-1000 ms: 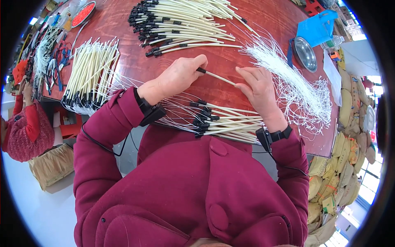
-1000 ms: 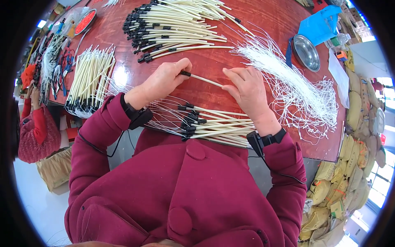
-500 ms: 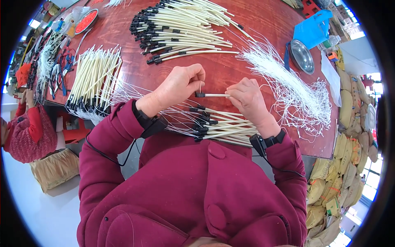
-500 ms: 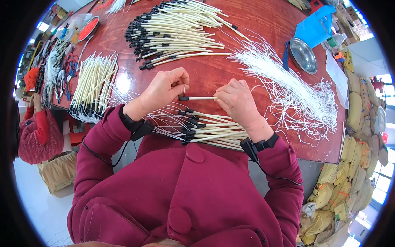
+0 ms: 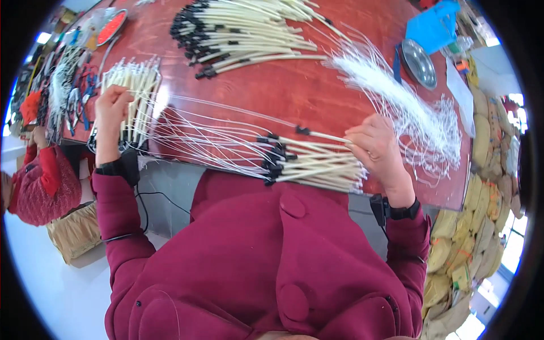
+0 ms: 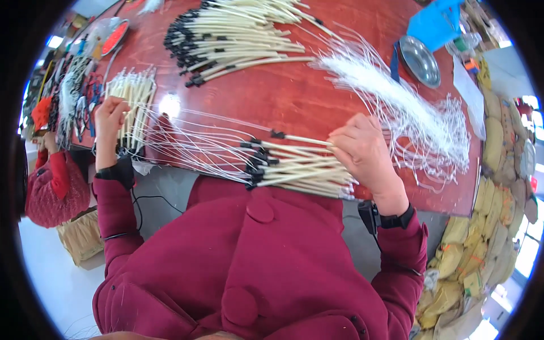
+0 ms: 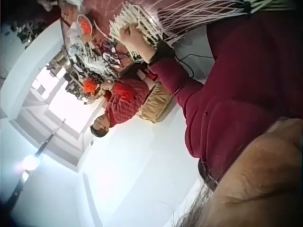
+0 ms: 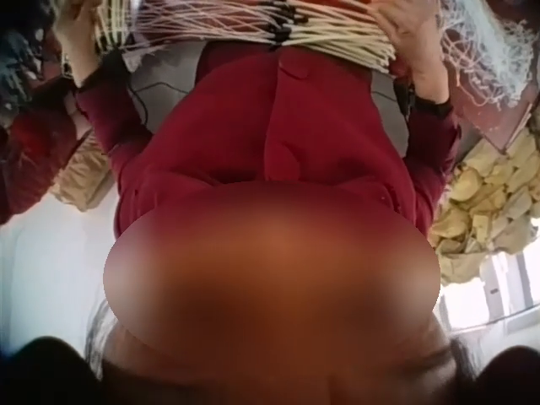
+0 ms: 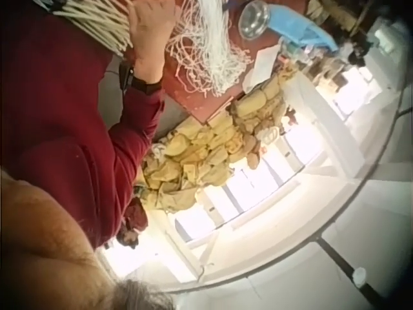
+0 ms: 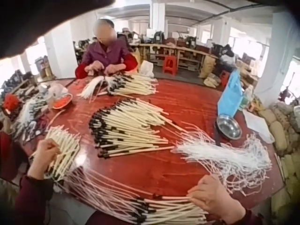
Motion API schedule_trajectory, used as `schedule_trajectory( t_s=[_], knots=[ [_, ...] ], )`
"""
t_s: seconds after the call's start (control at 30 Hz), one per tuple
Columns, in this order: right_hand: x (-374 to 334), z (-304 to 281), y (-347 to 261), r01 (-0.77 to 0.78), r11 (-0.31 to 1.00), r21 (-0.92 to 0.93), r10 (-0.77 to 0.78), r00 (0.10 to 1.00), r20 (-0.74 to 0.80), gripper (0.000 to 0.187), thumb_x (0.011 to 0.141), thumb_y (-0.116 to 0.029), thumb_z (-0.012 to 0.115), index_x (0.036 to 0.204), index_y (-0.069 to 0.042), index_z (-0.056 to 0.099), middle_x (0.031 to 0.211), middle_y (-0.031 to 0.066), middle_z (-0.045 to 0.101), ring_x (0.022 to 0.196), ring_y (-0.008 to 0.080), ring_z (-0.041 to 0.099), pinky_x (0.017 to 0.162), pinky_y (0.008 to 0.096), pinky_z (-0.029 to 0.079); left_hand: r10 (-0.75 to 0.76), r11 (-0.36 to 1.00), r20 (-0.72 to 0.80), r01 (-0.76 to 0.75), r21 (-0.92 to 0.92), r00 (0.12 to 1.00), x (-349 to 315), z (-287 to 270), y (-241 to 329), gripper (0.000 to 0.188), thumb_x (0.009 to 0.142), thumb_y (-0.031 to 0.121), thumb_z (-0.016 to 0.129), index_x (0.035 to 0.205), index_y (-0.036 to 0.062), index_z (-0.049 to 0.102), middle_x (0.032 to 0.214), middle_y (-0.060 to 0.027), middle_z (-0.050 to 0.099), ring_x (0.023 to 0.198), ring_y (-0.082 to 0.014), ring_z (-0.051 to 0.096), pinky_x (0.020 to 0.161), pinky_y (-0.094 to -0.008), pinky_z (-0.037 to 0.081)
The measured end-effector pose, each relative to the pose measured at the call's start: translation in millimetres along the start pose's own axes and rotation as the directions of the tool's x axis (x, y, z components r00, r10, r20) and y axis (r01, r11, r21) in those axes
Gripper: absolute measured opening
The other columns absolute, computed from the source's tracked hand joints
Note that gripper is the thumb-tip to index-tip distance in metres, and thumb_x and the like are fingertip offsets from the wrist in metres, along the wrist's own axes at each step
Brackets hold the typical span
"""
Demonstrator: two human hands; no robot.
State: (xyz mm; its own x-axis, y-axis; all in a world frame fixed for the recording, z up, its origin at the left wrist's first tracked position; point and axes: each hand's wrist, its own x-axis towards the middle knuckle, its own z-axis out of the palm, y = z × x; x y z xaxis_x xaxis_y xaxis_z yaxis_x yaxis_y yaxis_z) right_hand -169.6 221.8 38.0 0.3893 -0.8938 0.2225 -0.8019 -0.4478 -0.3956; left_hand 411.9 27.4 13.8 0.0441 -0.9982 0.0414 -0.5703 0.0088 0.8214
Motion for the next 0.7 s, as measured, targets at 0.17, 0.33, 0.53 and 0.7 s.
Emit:
schedule_trajectory(
  t_s=[0.17, 0.33, 0.53, 0.7],
  knots=[
    [-4, 1, -21, 0.010, 1.000, -0.020, -0.007, 0.991, 0.132, 0.023, 0.081, -0.021, 0.078, 0.098, -0.006, 0.074, 0.106, 0.0036, 0.073, 0.099, 0.0252, 0.058, 0.092, 0.0408, 0.042, -0.096, 0.945, 0.204, 0.025, 0.326, 0.974, -8, 1, 14, 0.018, 0.091, 0.010, 0.069, 0.108, 0.0044, 0.070, 0.084, -0.0042, 0.071, 0.059, -0.0088, 0.054, 0.053, -0.0239, 0.044],
    [-19, 12, -14, -0.067, 0.998, -0.009, 0.067, 0.996, 0.050, 0.034, 0.082, -0.028, 0.078, 0.108, -0.006, 0.073, 0.116, 0.0051, 0.070, 0.104, 0.0266, 0.057, 0.093, 0.0410, 0.042, 0.426, 0.720, 0.277, -0.508, 0.473, 0.861, -18, 48, 85, 0.030, 0.089, 0.008, 0.067, 0.118, -0.0023, 0.067, 0.101, -0.0143, 0.074, 0.081, -0.0283, 0.067, 0.076, -0.0371, 0.054],
    [-19, 20, -11, -0.091, 0.995, -0.039, 0.093, 0.995, 0.027, 0.038, 0.084, -0.031, 0.077, 0.112, -0.006, 0.073, 0.118, 0.0051, 0.070, 0.105, 0.0268, 0.057, 0.094, 0.0411, 0.042, 0.548, 0.753, 0.501, -0.655, 0.053, 0.670, -20, 205, 185, 0.022, 0.091, 0.018, 0.065, 0.106, 0.0037, 0.073, 0.102, -0.0192, 0.072, 0.096, -0.0361, 0.069, 0.084, -0.0440, 0.055],
    [-16, 6, -4, -0.148, 0.976, -0.160, 0.135, 0.987, -0.087, 0.039, 0.085, -0.031, 0.076, 0.114, -0.005, 0.072, 0.119, 0.0065, 0.070, 0.103, 0.0275, 0.058, 0.094, 0.0415, 0.043, 0.762, 0.415, 0.575, -0.906, -0.083, 0.297, -30, 355, 203, 0.021, 0.092, 0.020, 0.066, 0.109, 0.0059, 0.068, 0.104, -0.0124, 0.068, 0.092, -0.0345, 0.068, 0.080, -0.0437, 0.056]
  ],
)
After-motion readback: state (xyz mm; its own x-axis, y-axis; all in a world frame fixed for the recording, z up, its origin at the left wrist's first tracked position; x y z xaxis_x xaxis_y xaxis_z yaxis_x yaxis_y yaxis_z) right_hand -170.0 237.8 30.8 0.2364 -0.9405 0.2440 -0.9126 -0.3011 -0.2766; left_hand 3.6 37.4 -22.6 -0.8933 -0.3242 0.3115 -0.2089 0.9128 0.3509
